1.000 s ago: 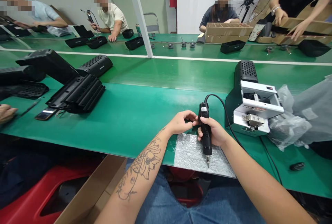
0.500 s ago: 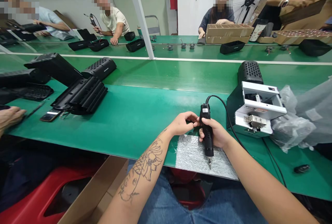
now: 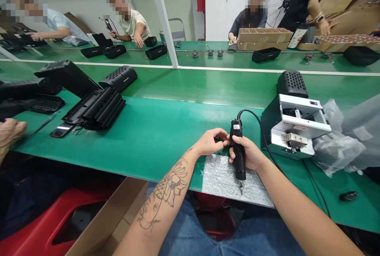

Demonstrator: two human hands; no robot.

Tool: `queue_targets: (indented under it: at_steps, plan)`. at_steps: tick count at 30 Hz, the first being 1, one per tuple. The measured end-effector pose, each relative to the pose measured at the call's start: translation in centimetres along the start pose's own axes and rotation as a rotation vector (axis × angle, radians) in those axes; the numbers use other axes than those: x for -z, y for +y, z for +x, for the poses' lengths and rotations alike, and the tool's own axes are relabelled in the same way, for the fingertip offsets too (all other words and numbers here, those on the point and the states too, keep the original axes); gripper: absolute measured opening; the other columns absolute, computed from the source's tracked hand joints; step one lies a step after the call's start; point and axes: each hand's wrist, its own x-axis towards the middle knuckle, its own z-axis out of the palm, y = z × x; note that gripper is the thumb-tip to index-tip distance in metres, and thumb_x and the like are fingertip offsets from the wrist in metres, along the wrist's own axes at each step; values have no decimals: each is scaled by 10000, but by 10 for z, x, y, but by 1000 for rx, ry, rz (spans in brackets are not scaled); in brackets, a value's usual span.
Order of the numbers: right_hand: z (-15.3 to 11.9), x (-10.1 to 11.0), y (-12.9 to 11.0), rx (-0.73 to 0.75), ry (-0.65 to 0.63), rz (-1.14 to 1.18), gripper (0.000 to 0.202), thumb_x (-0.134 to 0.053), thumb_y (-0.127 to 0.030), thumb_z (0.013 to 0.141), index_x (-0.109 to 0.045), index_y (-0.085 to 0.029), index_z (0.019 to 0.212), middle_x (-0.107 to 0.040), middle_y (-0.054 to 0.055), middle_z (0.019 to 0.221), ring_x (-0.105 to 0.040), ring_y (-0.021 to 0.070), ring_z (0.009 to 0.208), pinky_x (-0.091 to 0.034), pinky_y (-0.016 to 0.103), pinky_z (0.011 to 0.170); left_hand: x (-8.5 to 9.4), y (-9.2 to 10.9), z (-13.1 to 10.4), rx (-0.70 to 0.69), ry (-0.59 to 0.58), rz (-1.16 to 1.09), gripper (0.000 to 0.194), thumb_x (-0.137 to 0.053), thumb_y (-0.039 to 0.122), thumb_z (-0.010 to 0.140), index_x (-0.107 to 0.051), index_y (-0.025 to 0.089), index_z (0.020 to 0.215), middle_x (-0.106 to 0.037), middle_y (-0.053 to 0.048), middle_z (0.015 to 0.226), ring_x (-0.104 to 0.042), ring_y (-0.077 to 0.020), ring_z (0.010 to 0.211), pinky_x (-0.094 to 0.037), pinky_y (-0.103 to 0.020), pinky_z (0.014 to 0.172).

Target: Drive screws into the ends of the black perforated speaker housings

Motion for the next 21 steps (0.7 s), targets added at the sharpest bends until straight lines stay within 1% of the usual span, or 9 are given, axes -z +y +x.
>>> queue_targets:
  at_steps: [4,14,19,21]
  plan:
    - [0,0,0,0,-2,-3,355,-797,-405,875,-624,-217,1121,-778,56,1079,-610,136,520,-641,373,492,0,-1,0,8,3,3,307,-691,123,767,-744,149,1068,-792,-53,993,-731,-184,931,-576,-311,924]
    - [2,1,3,8,-2,1,401,-820,-428,853,-621,-215,1129,-767,39,1045,-608,135,516,-634,367,484,1,-2,0,31,0,9,266,-706,164,810,-755,153,1072,-793,-54,1014,-725,-186,939,-570,-301,906]
    - [4,2,4,24,-19,-12,405,-805,-444,874,-612,-204,1139,-757,51,1097,-609,124,522,-629,352,488,1,-1,0,29,-1,8,270,-691,153,810,-758,154,1072,-797,-56,1025,-725,-186,944,-565,-301,909]
    - [5,3,6,30,-22,-23,395,-769,-447,918,-602,-191,1170,-745,57,1102,-603,109,531,-623,329,503,2,1,-1,24,-2,3,269,-682,145,806,-757,151,1064,-799,-58,1022,-727,-186,938,-566,-302,903]
